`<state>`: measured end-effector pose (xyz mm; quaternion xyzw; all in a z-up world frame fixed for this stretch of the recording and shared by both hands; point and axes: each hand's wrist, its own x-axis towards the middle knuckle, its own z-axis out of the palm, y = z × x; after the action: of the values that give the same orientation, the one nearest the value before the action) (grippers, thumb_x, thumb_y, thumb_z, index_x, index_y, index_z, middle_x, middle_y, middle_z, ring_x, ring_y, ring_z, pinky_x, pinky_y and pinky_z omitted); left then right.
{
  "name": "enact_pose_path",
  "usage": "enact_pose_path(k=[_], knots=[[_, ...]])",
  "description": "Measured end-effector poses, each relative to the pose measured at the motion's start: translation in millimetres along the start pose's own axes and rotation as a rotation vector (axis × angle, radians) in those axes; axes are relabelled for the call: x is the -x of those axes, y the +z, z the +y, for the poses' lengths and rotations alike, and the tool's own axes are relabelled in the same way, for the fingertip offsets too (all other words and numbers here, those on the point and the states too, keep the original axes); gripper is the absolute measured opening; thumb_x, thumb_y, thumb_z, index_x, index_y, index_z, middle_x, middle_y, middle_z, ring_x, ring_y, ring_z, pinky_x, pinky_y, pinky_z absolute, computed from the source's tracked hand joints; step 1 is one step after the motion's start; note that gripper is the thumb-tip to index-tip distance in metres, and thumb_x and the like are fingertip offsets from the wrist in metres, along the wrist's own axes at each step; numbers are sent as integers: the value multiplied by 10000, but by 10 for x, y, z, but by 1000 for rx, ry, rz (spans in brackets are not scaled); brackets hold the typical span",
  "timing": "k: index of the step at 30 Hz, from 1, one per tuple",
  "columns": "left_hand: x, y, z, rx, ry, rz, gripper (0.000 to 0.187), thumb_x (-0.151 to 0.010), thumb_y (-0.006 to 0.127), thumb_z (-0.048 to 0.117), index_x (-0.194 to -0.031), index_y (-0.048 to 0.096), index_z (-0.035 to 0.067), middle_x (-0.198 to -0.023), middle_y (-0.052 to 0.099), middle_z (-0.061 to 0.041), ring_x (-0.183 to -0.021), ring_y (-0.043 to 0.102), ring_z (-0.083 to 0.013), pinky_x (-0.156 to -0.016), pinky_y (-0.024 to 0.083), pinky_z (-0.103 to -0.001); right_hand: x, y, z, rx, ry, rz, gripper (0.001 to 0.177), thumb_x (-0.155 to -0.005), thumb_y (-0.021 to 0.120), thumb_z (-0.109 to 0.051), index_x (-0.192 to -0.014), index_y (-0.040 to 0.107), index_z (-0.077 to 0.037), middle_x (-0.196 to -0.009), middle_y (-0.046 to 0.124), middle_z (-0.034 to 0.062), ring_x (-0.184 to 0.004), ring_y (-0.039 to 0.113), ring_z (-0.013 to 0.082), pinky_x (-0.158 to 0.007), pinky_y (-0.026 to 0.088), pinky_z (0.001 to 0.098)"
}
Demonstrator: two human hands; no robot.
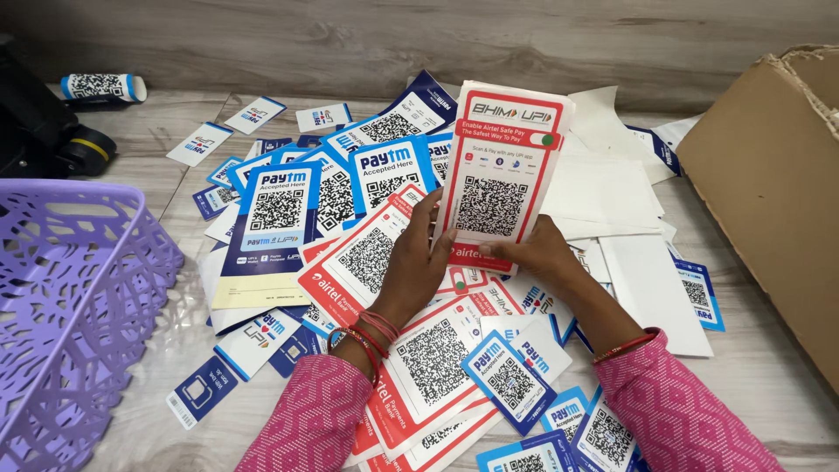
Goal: The person sorts through a large pile of payment cards with QR codes on a table, separating them into stacks and placing them into a cardboard box. The person handles the cards by hand, organizing them into neat piles before transferring them to the box.
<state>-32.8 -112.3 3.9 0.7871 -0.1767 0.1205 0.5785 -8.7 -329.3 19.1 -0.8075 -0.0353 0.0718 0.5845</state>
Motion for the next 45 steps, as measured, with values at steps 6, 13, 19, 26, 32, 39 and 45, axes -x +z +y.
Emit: enact_pose_path(k=[6, 13, 19, 26, 32, 39, 45], knots=[[-105, -28, 81, 250, -100, 27, 538, -1008, 564, 151, -1509, 393, 57, -1240, 677, -167, -1062, 724, -207, -863, 607, -323, 51, 10, -219, -201, -99, -93, 778, -657, 893, -177, -1336, 548, -19, -1226, 740, 159, -1110, 735, 240, -957, 608, 364], [-144, 128, 520, 563, -91, 90, 477, -1007, 529, 111, -1454, 440, -26, -1256, 682, -160, -1113, 686, -175, -907, 585, -286, 388, -159, -629, -403, -165, 43, 1035, -669, 860, -216, -1530, 302, -82, -1365, 618, 199, -1277, 633, 306, -1024, 583, 425], [-479, 600, 1082, 663, 4, 38, 448, -1010, 525, 79, -1433, 464, -53, -1236, 687, -184, -1075, 686, -183, -893, 580, -292, 980, -895, -1059, 365, -643, 433, 1037, -822, 861, -319, -1624, 261, -47, -1636, 334, 220, -1524, 378, 348, -1047, 547, 413], [-842, 1788, 2158, 929, -28, -229, 426, -1005, 544, 100, -1392, 485, -67, -1221, 679, -165, -1062, 688, -186, -890, 572, -309, 2001, -1861, -1383, 1468, -686, 589, 674, -807, 758, -123, -1451, 561, -134, -1479, 584, 151, -1327, 576, 330, -951, 546, 450], [-719, 2840, 2860, 728, 54, -511, 409, -1087, 429, 340, -1257, 633, 29, -1026, 746, -159, -896, 745, -307, -741, 579, -391, 2621, -3270, -1209, 1475, -330, 874, 491, -909, 687, -69, -1392, 641, -147, -1288, 710, 144, -1129, 695, 300, -890, 586, 421], [-361, 3545, 2780, -143, 911, -481, 545, -1024, 418, 511, -864, 767, 123, -867, 766, -110, -880, 722, -269, -913, 513, -461, 2640, -4602, -710, 1768, 320, 872, 417, -939, 660, -142, -1351, 705, -187, -1113, 772, 155, -970, 744, 304, -868, 614, 430], [-216, 3642, 2564, -219, 941, -374, 591, -1001, 407, 543, -744, 759, 144, -756, 730, -80, -743, 710, -243, -806, 494, -409, 2147, -4267, -274, 1459, 927, 248, 571, -894, 700, -250, -1453, 594, -304, -1023, 780, 162, -886, 807, 315, -761, 651, 384]])
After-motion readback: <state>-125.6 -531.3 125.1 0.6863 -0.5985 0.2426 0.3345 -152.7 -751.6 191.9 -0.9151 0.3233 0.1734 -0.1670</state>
